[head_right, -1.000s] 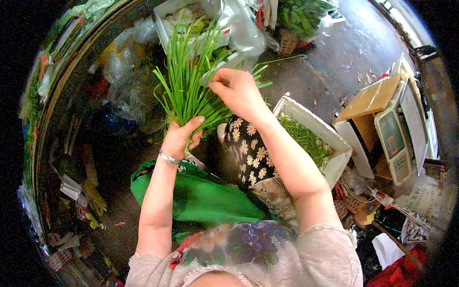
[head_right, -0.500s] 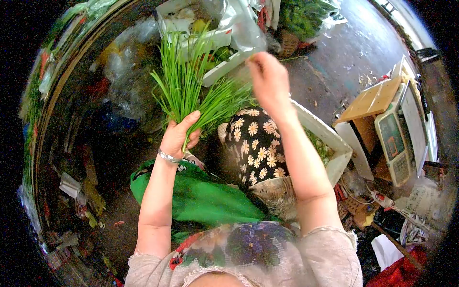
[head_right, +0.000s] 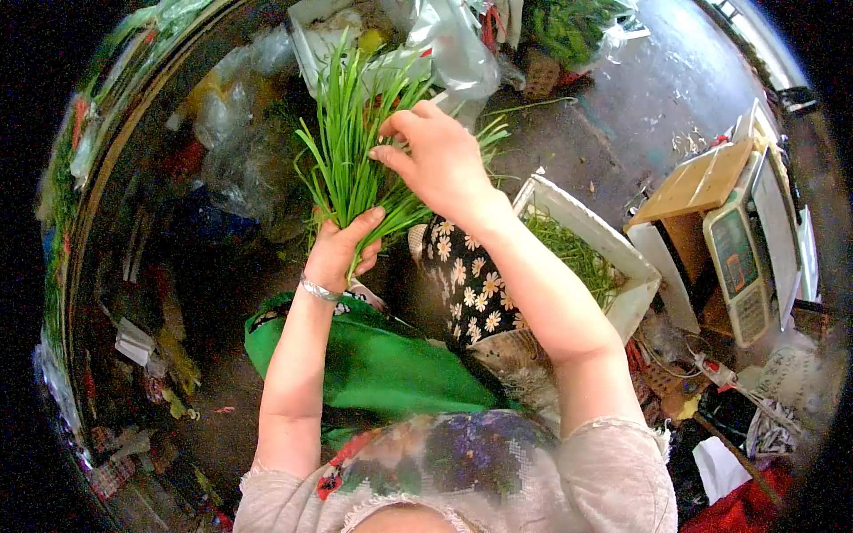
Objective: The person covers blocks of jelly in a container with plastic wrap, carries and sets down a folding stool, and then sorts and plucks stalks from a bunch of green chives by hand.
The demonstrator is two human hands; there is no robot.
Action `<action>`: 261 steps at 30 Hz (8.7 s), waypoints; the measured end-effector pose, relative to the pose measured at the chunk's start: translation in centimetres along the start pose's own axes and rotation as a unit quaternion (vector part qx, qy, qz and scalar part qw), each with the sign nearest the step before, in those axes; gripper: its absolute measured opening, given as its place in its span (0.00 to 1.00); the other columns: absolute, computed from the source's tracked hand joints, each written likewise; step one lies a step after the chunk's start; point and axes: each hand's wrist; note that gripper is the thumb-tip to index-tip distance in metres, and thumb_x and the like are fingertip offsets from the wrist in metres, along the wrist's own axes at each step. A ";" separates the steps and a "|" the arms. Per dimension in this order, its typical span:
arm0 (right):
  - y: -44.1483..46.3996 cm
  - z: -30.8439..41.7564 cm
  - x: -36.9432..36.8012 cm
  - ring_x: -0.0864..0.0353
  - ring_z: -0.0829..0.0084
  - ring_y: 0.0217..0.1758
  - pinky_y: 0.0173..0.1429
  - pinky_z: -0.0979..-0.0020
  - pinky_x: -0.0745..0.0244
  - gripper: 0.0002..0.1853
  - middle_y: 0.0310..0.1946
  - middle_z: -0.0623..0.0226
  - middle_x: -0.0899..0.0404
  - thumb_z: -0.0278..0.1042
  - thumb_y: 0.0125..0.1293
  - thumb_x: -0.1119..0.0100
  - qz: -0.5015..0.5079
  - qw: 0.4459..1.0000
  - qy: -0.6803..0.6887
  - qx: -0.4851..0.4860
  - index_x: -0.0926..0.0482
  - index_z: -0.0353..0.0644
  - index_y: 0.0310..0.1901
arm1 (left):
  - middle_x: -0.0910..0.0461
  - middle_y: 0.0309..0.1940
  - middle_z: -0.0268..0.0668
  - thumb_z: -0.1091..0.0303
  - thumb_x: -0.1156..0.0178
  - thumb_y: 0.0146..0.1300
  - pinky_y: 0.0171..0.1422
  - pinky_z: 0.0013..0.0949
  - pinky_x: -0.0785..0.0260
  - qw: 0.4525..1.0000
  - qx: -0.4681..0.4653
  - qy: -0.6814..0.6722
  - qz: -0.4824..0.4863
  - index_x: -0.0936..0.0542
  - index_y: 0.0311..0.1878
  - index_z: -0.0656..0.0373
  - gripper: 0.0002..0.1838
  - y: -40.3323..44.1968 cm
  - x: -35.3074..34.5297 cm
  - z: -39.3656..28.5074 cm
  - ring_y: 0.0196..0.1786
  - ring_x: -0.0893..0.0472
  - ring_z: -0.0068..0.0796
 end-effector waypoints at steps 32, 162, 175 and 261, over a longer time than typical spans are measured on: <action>-2.7 -0.3 0.0 0.28 0.86 0.27 0.31 0.82 0.35 0.08 0.33 0.74 0.19 0.33 0.67 0.42 0.048 0.898 0.396 -0.185 0.20 0.42 0.45 | 0.32 0.17 0.25 0.63 0.37 0.64 0.12 0.21 0.49 0.998 0.024 -0.043 0.034 0.27 0.40 0.53 0.09 -0.4 0.4 -0.4 0.14 0.35 0.15; -2.3 -1.4 -1.6 0.22 0.60 0.39 0.44 0.65 0.25 0.07 0.37 0.59 0.26 0.26 0.56 0.39 -0.097 0.995 0.010 -0.028 0.22 0.40 0.37 | 0.29 0.17 0.26 0.66 0.35 0.61 0.14 0.23 0.46 0.999 -0.015 0.026 0.016 0.23 0.35 0.58 0.08 0.1 0.3 0.6 0.13 0.35 0.15; -2.5 0.2 -2.1 0.21 0.56 0.36 0.39 0.63 0.25 0.08 0.33 0.61 0.27 0.32 0.61 0.39 0.022 0.998 -0.005 0.059 0.21 0.44 0.42 | 0.33 0.12 0.25 0.65 0.35 0.60 0.15 0.23 0.49 0.993 -0.021 0.119 0.005 0.24 0.27 0.56 0.10 0.2 0.0 1.0 0.12 0.38 0.14; 1.8 -3.2 4.6 0.22 0.61 0.35 0.42 0.65 0.28 0.08 0.31 0.58 0.24 0.31 0.64 0.43 -0.067 0.992 -0.090 0.055 0.24 0.36 0.40 | 0.26 0.27 0.30 0.68 0.35 0.61 0.16 0.23 0.46 0.996 -0.004 0.087 -0.009 0.27 0.46 0.58 0.13 -0.8 0.2 -0.4 0.18 0.32 0.19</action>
Point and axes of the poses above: each hand's wrist, its own y-axis towards the middle knuckle, its own x-axis out of the back of the hand, z = x × y
